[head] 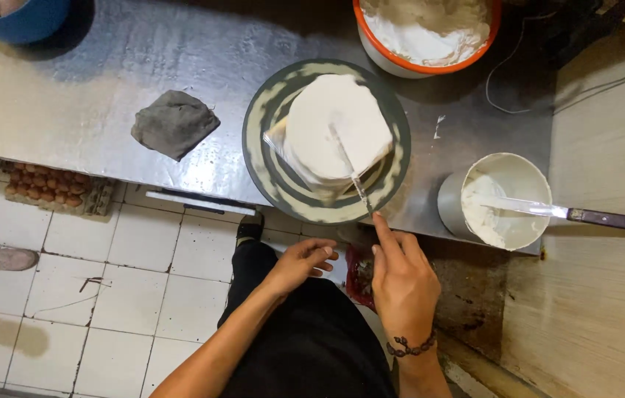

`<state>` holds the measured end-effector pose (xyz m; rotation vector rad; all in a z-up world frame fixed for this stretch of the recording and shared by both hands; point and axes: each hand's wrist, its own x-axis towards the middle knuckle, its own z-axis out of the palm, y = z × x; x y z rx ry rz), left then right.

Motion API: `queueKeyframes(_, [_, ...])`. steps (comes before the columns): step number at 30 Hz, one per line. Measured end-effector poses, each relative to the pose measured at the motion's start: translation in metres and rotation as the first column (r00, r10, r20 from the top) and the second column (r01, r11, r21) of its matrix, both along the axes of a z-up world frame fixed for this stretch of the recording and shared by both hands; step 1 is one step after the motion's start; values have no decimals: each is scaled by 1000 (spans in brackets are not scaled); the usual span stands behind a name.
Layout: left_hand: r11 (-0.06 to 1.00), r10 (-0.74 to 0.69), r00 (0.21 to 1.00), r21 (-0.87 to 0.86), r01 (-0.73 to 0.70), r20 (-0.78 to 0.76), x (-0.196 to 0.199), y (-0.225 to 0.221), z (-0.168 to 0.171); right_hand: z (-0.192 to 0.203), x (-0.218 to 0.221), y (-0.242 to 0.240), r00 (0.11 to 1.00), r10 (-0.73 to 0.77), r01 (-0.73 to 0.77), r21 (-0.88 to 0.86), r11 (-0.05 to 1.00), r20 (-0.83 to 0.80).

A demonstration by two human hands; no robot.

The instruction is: Frosting and smoothing cream on several chocolate cakes using a turntable and palette knife.

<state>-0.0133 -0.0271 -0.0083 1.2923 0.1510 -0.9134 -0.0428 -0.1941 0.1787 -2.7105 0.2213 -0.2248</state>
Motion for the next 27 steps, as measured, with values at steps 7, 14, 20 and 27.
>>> queueKeyframes(7, [936, 332, 943, -120, -332, -21, 18, 17, -26, -5, -2, -21, 972, 34, 96, 524, 846, -232])
queueKeyframes(14, [830, 467, 884, -341, -441, -10, 41, 55, 5, -83, -46, -105, 912, -395, 407, 360, 840, -109])
queueKeyframes(20, [828, 465, 874, -280, -485, -139, 38, 48, 5, -154, -94, -148, 796, -540, 574, -57, 817, 274])
queueKeyframes(27, [923, 331, 943, -197, -330, -30, 51, 45, 52, -127, -147, -114, 794, -604, 604, -212, 769, 70])
